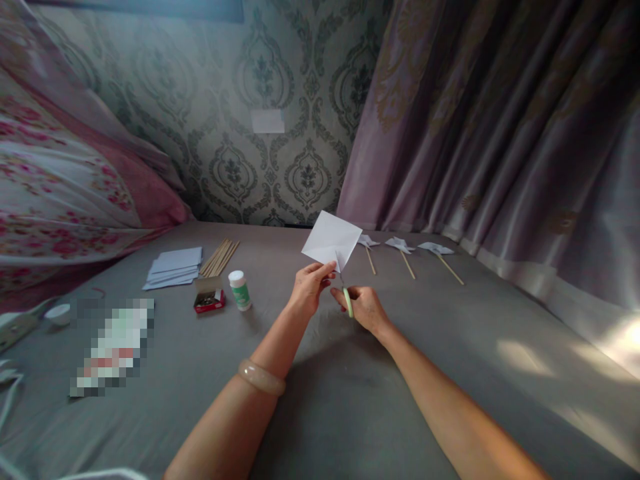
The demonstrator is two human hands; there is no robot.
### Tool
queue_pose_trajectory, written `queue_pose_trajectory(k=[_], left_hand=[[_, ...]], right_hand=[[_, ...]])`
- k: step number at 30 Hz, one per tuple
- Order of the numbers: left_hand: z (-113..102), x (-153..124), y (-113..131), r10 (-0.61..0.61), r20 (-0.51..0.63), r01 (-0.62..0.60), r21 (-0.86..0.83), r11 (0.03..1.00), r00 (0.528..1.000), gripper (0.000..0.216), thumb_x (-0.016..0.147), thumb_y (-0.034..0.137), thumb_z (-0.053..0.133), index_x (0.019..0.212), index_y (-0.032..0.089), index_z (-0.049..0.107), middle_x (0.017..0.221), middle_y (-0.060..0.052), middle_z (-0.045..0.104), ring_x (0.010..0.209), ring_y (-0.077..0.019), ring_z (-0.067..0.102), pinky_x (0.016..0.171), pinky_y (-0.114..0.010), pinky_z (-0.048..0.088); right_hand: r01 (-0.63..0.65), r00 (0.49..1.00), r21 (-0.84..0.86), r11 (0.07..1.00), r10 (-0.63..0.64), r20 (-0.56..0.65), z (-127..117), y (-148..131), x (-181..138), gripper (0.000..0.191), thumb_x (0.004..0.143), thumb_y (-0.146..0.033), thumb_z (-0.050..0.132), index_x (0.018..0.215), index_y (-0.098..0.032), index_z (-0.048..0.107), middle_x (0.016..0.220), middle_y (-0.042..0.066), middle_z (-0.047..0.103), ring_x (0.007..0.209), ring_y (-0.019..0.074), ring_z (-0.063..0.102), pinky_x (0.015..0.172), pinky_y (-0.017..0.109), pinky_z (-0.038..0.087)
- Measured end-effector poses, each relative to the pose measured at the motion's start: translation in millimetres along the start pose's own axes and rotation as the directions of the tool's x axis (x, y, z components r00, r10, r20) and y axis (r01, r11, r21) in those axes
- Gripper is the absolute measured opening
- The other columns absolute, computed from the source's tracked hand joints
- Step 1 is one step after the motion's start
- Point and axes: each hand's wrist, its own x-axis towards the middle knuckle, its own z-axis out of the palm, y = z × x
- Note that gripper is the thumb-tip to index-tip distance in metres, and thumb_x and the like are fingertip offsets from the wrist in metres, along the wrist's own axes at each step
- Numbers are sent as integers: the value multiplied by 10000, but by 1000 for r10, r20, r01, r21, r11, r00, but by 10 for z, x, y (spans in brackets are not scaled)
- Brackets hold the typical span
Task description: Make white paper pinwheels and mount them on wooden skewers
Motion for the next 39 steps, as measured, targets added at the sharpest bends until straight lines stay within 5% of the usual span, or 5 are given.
queue_pose_trajectory(k=[39], left_hand=[[-3, 9, -35, 7, 22, -7, -23, 1000, 1000, 341, 458, 332, 860, 597, 118, 634, 571, -3, 572, 554, -79, 515, 524, -214, 363]], right_hand=[[-3, 999, -32, 999, 2, -35, -3, -97, -29, 542, 683, -657, 603, 458, -170, 531, 426, 3, 503, 438, 106, 440, 472, 246, 328]])
